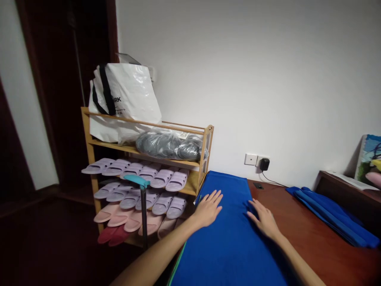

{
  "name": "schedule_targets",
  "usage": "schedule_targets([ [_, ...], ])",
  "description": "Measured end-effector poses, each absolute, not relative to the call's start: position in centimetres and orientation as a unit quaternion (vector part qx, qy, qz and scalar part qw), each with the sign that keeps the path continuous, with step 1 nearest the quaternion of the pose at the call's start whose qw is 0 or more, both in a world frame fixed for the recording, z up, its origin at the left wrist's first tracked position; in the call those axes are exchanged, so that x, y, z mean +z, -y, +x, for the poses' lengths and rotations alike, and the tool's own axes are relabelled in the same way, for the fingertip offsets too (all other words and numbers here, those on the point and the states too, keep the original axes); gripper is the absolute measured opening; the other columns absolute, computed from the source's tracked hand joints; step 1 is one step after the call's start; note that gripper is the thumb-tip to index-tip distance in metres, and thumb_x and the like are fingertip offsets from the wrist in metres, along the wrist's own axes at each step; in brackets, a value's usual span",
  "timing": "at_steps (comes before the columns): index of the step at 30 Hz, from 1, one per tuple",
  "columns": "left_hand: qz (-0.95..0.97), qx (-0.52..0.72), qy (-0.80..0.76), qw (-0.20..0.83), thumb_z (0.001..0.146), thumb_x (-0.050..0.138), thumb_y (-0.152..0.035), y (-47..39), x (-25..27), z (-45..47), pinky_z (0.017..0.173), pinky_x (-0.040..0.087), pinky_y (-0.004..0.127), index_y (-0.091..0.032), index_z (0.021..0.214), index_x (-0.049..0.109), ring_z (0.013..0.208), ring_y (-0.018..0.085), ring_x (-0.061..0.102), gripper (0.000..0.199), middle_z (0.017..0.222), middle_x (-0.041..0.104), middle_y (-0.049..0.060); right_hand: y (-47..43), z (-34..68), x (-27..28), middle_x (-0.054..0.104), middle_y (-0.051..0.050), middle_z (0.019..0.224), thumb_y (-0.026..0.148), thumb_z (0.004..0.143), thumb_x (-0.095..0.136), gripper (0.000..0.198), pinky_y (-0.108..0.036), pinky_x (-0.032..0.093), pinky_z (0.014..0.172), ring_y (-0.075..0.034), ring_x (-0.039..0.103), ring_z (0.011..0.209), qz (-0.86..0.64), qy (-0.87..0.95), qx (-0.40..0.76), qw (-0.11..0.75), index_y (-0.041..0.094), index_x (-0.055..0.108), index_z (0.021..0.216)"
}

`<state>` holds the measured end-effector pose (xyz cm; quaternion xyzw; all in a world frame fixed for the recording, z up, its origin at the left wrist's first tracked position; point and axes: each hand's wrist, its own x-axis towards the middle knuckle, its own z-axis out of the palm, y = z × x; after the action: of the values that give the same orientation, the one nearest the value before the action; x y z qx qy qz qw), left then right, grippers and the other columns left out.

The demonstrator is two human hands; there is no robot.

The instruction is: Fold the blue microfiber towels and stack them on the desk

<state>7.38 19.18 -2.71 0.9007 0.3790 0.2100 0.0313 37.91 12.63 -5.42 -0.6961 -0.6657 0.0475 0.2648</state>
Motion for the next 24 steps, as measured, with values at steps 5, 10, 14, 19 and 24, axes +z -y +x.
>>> schedule_targets([
  [5,0.91,0.109,-0.398,0.029,0.094,0.018,-0.057,-20.1,-5.1,8.3,0.111,0.013,0.048,-0.02,0.146,0.026,0.14,0.024,0.014,0.064,0.152,0.022,0.006,-13.0,35.7,-7.4,0.02,0.003,0.151,0.07,0.084,0.025,0.066,-0.047,0.017,0.111,-0.022,0.014,0.14,-0.694,0.696,0.065,0.175,0.038,0.029,0.141],
  [10,0.91,0.099,-0.4,0.035,0.094,0.017,-0.057,-20.0,-5.0,8.0,0.111,0.007,0.051,-0.021,0.147,0.023,0.141,0.023,0.01,0.064,0.153,0.017,0.005,-12.4,36.5,-7.4,0.014,0.004,0.152,0.071,0.085,0.019,0.067,-0.045,0.016,0.112,-0.019,0.011,0.14,-0.7,0.698,0.051,0.139,0.038,0.021,0.144],
  [14,0.913,0.091,-0.396,0.037,0.094,0.018,-0.057,-18.1,-4.4,7.8,0.11,0.005,0.055,-0.022,0.147,0.021,0.141,0.024,0.01,0.064,0.153,0.016,0.006,-10.6,36.3,-7.1,0.015,0.004,0.152,0.07,0.085,0.018,0.066,-0.044,0.018,0.112,-0.02,0.013,0.14,-0.699,0.702,0.039,0.129,0.039,0.021,0.144],
  [19,0.908,0.104,-0.405,0.03,0.092,0.018,-0.063,-14.5,-4.7,7.3,0.105,0.002,0.065,-0.026,0.147,0.022,0.14,0.033,0.001,0.066,0.154,0.009,0.006,-6.7,36.0,-7.1,0.014,0.005,0.152,0.069,0.086,0.019,0.064,-0.045,0.02,0.112,-0.019,0.012,0.14,-0.701,0.701,0.039,0.123,0.04,0.019,0.144],
  [24,0.914,0.1,-0.39,0.039,0.092,0.014,-0.064,-9.6,-4.8,6.5,0.105,0.002,0.066,-0.027,0.148,0.018,0.14,0.034,0.001,0.068,0.154,0.01,0.007,-1.4,35.6,-7.2,0.015,0.005,0.152,0.066,0.087,0.024,0.063,-0.046,0.022,0.111,-0.02,0.014,0.14,-0.706,0.697,0.033,0.124,0.04,0.018,0.143],
])
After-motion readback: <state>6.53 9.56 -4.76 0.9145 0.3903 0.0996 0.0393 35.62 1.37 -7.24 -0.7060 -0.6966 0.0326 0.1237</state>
